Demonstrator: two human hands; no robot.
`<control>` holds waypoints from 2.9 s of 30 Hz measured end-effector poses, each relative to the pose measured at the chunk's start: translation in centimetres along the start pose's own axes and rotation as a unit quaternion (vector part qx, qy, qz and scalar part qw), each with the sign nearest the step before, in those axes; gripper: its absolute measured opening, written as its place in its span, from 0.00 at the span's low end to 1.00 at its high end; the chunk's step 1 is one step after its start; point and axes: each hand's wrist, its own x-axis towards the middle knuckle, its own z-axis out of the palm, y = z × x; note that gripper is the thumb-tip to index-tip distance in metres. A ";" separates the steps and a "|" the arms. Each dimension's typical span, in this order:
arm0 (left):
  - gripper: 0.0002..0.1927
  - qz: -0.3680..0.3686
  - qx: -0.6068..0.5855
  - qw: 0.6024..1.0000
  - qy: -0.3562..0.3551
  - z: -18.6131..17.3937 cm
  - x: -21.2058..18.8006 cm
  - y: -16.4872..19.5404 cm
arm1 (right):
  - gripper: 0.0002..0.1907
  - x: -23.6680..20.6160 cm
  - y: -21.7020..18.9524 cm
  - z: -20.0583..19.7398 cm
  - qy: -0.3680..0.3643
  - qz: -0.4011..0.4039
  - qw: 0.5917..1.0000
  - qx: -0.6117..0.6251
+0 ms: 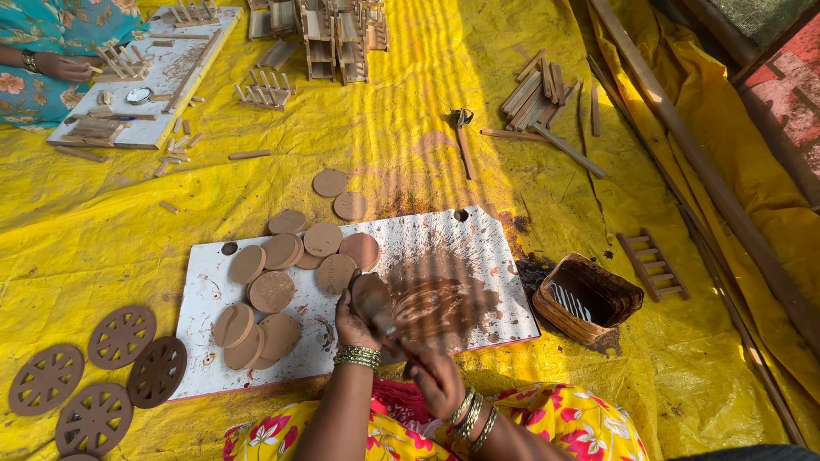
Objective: The person sits on the floor and uses a brush to apply brown pigment from a pile on a white board onto round wooden disc pieces, coating one disc at a time and setting coated discs with the finished pile. A second woman works on wooden toy parts nearby.
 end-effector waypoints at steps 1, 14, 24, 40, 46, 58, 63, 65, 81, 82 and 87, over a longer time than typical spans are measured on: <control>0.32 0.005 -0.013 1.000 0.011 -0.1 0.2 0.3 | 0.25 -0.4 -0.2 0.3 -0.039 -0.051 0.998 0.013; 0.33 -0.099 0.037 0.985 0.137 -0.3 0.1 -0.5 | 0.25 -0.1 -1.0 -0.3 -0.013 -0.044 0.998 -0.048; 0.32 -0.100 0.025 0.990 0.096 -0.1 -0.1 -0.8 | 0.23 1.1 -0.7 -1.2 0.058 0.035 0.996 -0.050; 0.32 0.099 -0.048 0.993 0.037 -0.6 0.5 1.4 | 0.25 -0.8 0.1 0.4 -0.031 -0.010 0.994 -0.108; 0.33 0.074 -0.081 0.993 0.035 -0.5 0.4 1.3 | 0.09 -0.3 2.5 -0.2 0.016 0.083 0.987 -0.138; 0.32 0.114 -0.050 0.989 0.075 -0.4 0.6 1.7 | 0.21 -0.6 2.9 0.3 -0.004 -0.007 1.000 -0.021; 0.33 0.088 -0.065 0.987 0.114 -0.6 0.8 1.5 | 0.13 -1.1 3.4 0.1 0.023 0.046 0.996 -0.071; 0.33 0.074 -0.103 0.989 0.070 -0.7 0.8 1.5 | 0.13 -1.2 3.3 0.2 0.029 0.043 0.997 -0.062; 0.31 0.020 -0.028 0.999 0.018 -0.1 0.7 0.2 | 0.19 1.0 1.5 -2.5 0.075 -0.086 0.983 -0.145; 0.33 0.005 -0.015 0.999 0.041 -0.1 0.8 0.1 | 0.18 0.9 1.8 -2.2 0.072 -0.092 0.977 -0.179; 0.40 -0.037 0.037 0.994 0.093 0.2 0.9 0.0 | 0.18 0.3 4.3 -1.3 0.113 0.052 0.986 0.111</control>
